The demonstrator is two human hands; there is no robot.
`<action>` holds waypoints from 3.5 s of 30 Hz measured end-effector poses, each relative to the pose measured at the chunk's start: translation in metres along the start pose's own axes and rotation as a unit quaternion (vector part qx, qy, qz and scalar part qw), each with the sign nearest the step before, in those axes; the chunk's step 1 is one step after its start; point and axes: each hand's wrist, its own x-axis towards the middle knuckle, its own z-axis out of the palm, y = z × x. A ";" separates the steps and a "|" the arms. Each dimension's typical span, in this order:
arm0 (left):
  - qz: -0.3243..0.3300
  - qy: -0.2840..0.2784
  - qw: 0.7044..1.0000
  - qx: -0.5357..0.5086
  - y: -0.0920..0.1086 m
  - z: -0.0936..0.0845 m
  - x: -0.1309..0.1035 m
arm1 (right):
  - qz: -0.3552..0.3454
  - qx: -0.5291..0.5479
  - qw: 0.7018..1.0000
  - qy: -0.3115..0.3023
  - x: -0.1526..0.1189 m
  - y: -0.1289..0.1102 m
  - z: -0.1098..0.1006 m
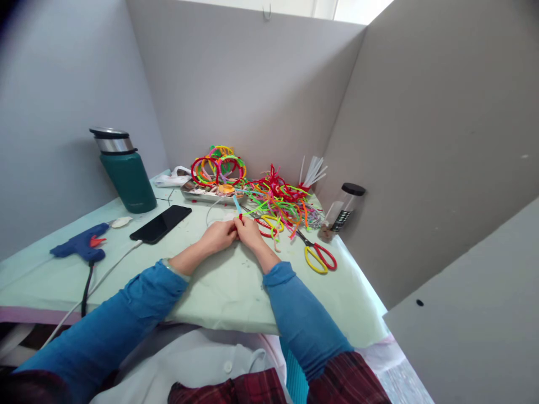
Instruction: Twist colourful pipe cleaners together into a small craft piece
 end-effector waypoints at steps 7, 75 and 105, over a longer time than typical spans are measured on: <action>0.009 0.010 1.000 0.000 0.000 0.001 0.000 | -0.004 -0.002 1.000 0.001 0.001 0.001 0.000; 0.004 0.012 1.000 -0.012 0.002 -0.002 -0.003 | 0.023 0.061 0.998 -0.022 -0.002 -0.003 -0.002; -0.010 0.021 0.999 0.029 0.002 0.000 -0.003 | 0.010 0.039 0.999 -0.012 -0.002 -0.002 -0.002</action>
